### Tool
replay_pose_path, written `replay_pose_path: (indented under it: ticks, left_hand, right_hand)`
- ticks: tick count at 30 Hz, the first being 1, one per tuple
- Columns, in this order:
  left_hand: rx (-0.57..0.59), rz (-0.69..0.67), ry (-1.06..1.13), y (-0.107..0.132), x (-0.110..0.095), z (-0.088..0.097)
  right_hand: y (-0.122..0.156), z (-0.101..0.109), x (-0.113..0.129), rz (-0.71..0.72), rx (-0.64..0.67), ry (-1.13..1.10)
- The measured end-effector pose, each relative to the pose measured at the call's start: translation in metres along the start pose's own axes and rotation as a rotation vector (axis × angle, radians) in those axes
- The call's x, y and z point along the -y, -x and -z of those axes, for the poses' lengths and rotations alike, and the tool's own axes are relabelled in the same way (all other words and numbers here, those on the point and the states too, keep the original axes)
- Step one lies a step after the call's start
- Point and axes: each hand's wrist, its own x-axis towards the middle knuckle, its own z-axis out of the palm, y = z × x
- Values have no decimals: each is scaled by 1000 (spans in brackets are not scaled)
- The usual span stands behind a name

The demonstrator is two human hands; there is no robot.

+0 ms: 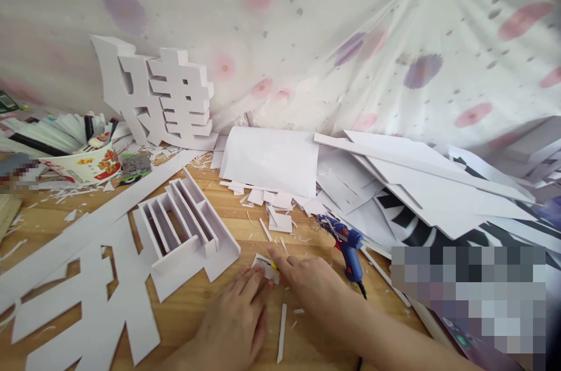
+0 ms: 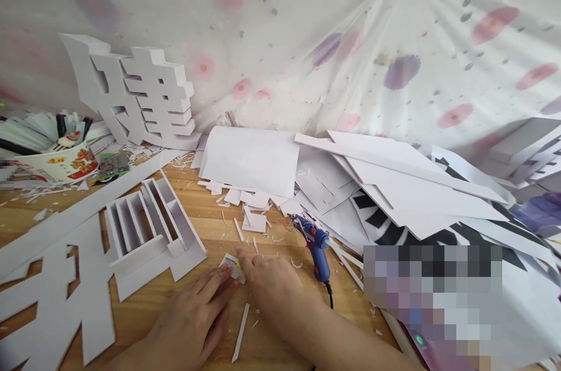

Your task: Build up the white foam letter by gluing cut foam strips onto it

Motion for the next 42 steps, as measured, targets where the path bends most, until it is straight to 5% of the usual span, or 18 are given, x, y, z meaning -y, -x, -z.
replay_pose_path:
  ticks: [29, 42]
  left_hand:
    - [32, -30, -16, -2, -1, 1]
    - [34, 37, 77, 2, -3, -3]
  right_hand:
    - [31, -3, -9, -81, 141, -21]
    - [47, -31, -11, -166, -3, -128]
